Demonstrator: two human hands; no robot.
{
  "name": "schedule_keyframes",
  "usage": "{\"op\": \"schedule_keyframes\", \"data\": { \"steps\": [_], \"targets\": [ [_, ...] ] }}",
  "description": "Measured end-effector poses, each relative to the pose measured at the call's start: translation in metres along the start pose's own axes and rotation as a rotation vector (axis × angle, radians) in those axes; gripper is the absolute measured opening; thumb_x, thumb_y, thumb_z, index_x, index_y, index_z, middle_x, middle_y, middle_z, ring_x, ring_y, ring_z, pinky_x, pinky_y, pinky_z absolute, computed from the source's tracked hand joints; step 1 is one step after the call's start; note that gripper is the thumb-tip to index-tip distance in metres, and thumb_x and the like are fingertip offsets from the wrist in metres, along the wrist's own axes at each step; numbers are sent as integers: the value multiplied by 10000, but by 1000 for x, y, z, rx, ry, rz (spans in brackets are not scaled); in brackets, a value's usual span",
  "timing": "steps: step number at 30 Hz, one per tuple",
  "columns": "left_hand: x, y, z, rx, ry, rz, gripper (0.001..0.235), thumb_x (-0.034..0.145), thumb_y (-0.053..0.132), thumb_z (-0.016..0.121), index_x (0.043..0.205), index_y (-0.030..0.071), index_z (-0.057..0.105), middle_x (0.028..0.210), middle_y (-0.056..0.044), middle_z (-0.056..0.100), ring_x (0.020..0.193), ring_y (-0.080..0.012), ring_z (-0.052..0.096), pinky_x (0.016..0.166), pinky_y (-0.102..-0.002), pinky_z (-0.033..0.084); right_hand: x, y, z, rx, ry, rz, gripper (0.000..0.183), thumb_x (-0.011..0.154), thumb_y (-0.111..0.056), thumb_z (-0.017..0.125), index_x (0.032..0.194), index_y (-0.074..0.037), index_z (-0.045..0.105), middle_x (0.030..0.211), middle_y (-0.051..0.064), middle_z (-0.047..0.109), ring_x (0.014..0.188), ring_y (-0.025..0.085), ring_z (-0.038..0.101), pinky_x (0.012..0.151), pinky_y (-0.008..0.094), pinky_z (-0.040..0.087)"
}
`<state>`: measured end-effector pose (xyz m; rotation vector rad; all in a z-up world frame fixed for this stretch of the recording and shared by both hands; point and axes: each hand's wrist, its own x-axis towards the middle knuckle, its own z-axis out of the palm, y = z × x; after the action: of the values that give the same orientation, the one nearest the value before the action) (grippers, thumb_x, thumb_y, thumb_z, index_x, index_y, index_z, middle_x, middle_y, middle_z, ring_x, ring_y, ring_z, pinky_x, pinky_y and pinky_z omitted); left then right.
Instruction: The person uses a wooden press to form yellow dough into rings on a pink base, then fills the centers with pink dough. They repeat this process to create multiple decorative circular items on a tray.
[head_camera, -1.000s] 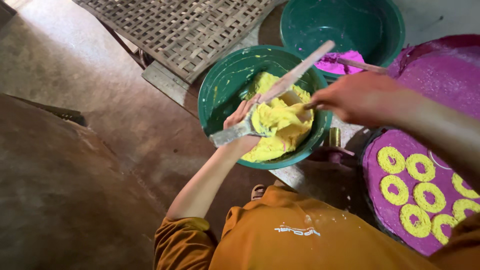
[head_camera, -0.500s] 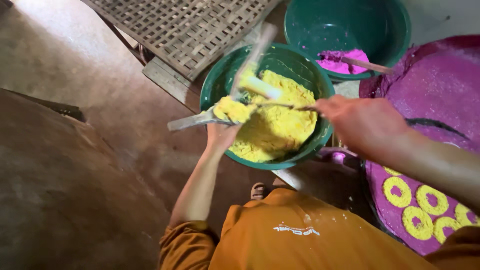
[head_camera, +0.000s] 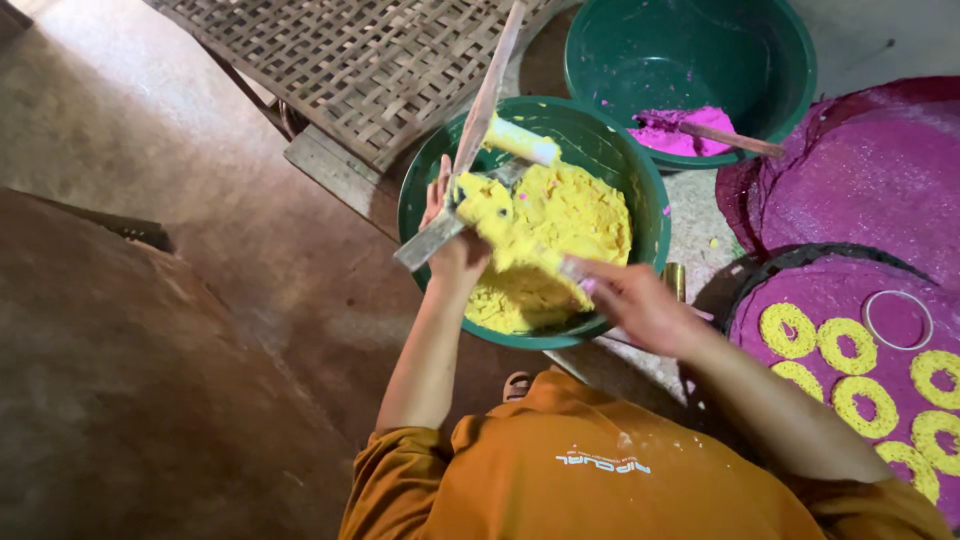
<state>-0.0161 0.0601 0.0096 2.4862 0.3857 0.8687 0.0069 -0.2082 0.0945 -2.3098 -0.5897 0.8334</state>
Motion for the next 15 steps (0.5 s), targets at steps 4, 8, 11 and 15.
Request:
{"op": "schedule_keyframes", "data": {
  "steps": [4,8,11,15],
  "targets": [
    [-2,20,5,70,-46,44,667,754,343,838,1348,119,635,1655,-250,207,1305,-476,467,965,-505,485,23,6,-15,-121,327,-420,394,1055,-159,562,1447,-116,572,1179,188,755,820,245,720,746,373,588],
    [7,17,13,80,-81,36,796,642,278,824,1382,84,606,1649,-289,157,1262,-418,499,975,-493,491,32,14,18,-88,288,-380,461,1017,-156,548,1477,-150,549,1103,155,751,674,155,670,706,342,592],
    [7,3,14,70,-44,133,749,629,291,816,1316,72,612,1616,-274,221,1229,-386,532,950,-449,520,23,22,21,-9,147,-392,491,982,-138,535,1469,-187,562,939,108,743,697,117,660,697,320,580],
    [8,-3,-3,139,55,191,569,877,261,787,1375,65,595,1643,-167,466,1104,-260,640,831,-340,558,23,15,-52,-233,-10,-123,421,1033,-347,505,1420,-267,652,690,124,630,631,166,548,640,354,524]
  ]
}}
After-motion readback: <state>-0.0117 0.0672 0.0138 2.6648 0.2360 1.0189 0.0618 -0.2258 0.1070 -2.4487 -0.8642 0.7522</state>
